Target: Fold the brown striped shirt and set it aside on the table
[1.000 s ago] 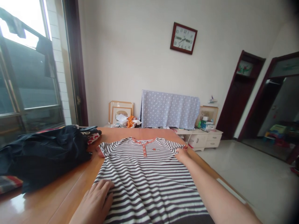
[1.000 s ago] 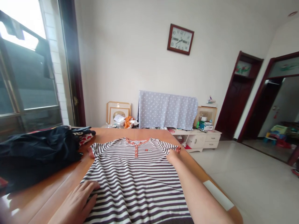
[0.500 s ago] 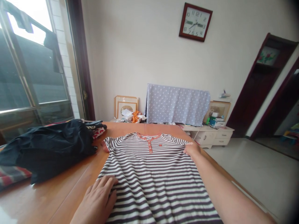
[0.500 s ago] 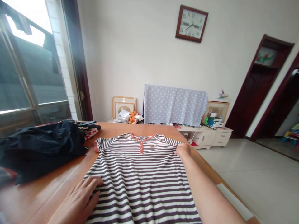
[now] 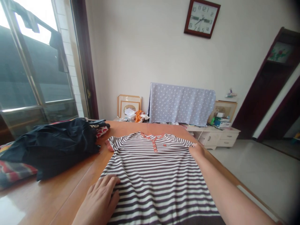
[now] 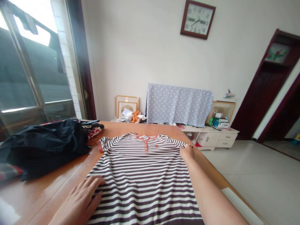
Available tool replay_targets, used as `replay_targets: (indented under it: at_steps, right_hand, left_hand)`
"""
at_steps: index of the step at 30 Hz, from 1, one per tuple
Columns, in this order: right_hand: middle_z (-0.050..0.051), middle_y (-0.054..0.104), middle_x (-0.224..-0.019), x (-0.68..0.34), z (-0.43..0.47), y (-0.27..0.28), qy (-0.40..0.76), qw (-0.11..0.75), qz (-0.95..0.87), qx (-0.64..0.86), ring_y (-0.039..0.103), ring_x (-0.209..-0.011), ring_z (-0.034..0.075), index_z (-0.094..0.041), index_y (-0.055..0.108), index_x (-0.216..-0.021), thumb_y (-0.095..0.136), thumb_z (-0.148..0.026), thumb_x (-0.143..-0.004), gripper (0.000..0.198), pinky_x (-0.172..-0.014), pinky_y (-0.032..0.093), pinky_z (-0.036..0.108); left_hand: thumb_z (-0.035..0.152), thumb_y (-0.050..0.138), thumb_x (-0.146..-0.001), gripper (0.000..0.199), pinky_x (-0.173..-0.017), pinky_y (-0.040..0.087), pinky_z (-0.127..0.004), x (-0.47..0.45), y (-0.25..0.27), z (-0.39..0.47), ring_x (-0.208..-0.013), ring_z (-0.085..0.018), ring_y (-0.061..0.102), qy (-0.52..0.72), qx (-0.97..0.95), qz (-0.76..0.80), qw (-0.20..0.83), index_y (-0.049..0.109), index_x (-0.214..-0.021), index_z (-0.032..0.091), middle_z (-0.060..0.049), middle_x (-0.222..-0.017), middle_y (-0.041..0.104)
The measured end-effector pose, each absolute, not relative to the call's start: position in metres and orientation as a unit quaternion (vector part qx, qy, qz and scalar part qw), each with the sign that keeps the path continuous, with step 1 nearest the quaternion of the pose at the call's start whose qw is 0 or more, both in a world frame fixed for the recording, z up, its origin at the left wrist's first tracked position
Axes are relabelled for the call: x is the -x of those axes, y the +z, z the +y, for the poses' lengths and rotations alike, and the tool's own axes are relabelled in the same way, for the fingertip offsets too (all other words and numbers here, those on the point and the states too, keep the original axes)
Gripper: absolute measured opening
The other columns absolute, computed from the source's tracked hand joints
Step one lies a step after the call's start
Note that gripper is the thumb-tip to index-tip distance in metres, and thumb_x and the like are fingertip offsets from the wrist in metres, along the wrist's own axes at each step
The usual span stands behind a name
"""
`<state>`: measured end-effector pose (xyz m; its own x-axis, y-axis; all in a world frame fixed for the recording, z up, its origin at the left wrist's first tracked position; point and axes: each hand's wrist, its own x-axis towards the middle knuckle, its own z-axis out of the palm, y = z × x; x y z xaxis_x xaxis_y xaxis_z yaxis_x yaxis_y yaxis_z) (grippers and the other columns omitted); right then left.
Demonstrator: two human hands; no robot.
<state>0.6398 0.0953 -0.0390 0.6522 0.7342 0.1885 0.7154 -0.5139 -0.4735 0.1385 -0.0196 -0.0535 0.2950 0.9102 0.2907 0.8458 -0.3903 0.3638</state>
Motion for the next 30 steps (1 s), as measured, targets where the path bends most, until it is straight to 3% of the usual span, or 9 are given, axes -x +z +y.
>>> replay_targets:
  at_steps: [3,5,9,11,15,20,23,27,30]
  right_hand:
    - [0.017,0.068,-0.117,-0.635,0.097,-0.033,0.025,0.272,-0.43,0.86,0.066,-0.103,0.027,-0.016,0.062,-0.129,0.049,-0.034,-0.097,0.039,-0.082,0.049,0.033]
    - [0.014,0.069,-0.118,-0.624,0.101,-0.027,0.023,0.27,-0.458,0.847,0.065,-0.104,0.027,-0.019,0.062,-0.129,0.046,-0.035,-0.096,0.04,-0.082,0.046,0.033]
    - [0.006,0.072,-0.107,-0.585,0.111,-0.026,0.042,0.237,-0.554,0.797,0.064,-0.099,0.022,-0.025,0.072,-0.106,0.046,-0.036,-0.094,0.031,-0.081,0.043,0.028]
    - [0.005,0.071,-0.111,-0.567,0.116,-0.03,0.047,0.211,-0.594,0.775,0.061,-0.105,0.022,-0.026,0.074,-0.102,0.051,-0.04,-0.091,0.029,-0.087,0.041,0.028]
    - [0.007,0.063,-0.127,-0.556,0.123,-0.039,0.045,0.154,-0.605,0.78,0.053,-0.12,0.029,-0.03,0.071,-0.112,0.057,-0.049,-0.088,0.034,-0.101,0.036,0.042]
    - [0.018,0.058,-0.133,-0.563,0.136,-0.036,0.029,0.109,-0.564,0.818,0.051,-0.123,0.038,-0.022,0.068,-0.118,0.052,-0.046,-0.09,0.04,-0.1,0.034,0.055]
    - [0.016,0.059,-0.131,-0.546,0.143,-0.033,0.011,0.117,-0.591,0.798,0.051,-0.122,0.035,-0.023,0.067,-0.12,0.051,-0.041,-0.091,0.038,-0.1,0.035,0.049]
    - [0.007,0.063,-0.124,-0.502,0.149,-0.038,0.021,0.131,-0.69,0.711,0.053,-0.12,0.025,-0.03,0.068,-0.119,0.051,-0.042,-0.092,0.033,-0.098,0.037,0.033]
    - [0.004,0.063,-0.123,-0.484,0.155,-0.043,0.031,0.106,-0.728,0.676,0.053,-0.118,0.025,-0.033,0.069,-0.114,0.053,-0.047,-0.091,0.032,-0.098,0.037,0.034]
  left_hand:
    - [0.037,0.05,-0.09,0.03,-0.103,0.044,-0.047,-0.139,-0.053,-0.021,-0.121,-0.029,0.056,0.224,-0.801,0.551,0.068,0.066,-0.115,0.032,-0.006,-0.127,0.064]
    - [0.037,0.049,-0.091,0.031,-0.104,0.044,-0.047,-0.138,-0.053,-0.021,-0.121,-0.029,0.057,0.221,-0.801,0.553,0.063,0.066,-0.116,0.032,-0.005,-0.127,0.065]
    - [0.037,0.049,-0.091,0.033,-0.106,0.043,-0.048,-0.137,-0.055,-0.021,-0.123,-0.029,0.056,0.219,-0.8,0.556,0.06,0.066,-0.118,0.032,-0.006,-0.13,0.064]
    - [0.038,0.049,-0.091,0.033,-0.106,0.042,-0.049,-0.136,-0.056,-0.02,-0.125,-0.029,0.055,0.216,-0.799,0.558,0.064,0.065,-0.119,0.032,-0.006,-0.132,0.063]
    - [0.039,0.049,-0.091,0.032,-0.106,0.043,-0.049,-0.135,-0.058,-0.019,-0.126,-0.029,0.055,0.211,-0.8,0.558,0.068,0.065,-0.119,0.034,-0.005,-0.133,0.063]
    - [0.037,0.051,-0.09,0.031,-0.106,0.043,-0.048,-0.133,-0.056,-0.018,-0.126,-0.028,0.055,0.208,-0.8,0.558,0.074,0.066,-0.118,0.035,-0.005,-0.133,0.063]
    - [0.036,0.053,-0.089,0.032,-0.105,0.044,-0.049,-0.136,-0.052,-0.02,-0.125,-0.029,0.055,0.208,-0.8,0.557,0.077,0.066,-0.118,0.035,-0.005,-0.132,0.064]
    - [0.03,0.051,-0.09,0.031,-0.106,0.043,-0.047,-0.142,-0.046,-0.026,-0.125,-0.027,0.055,0.22,-0.793,0.565,0.059,0.066,-0.116,0.032,-0.005,-0.132,0.064]
    - [0.029,0.052,-0.09,0.029,-0.105,0.045,-0.045,-0.144,-0.045,-0.028,-0.125,-0.027,0.056,0.229,-0.789,0.568,0.045,0.067,-0.115,0.031,-0.005,-0.132,0.065]
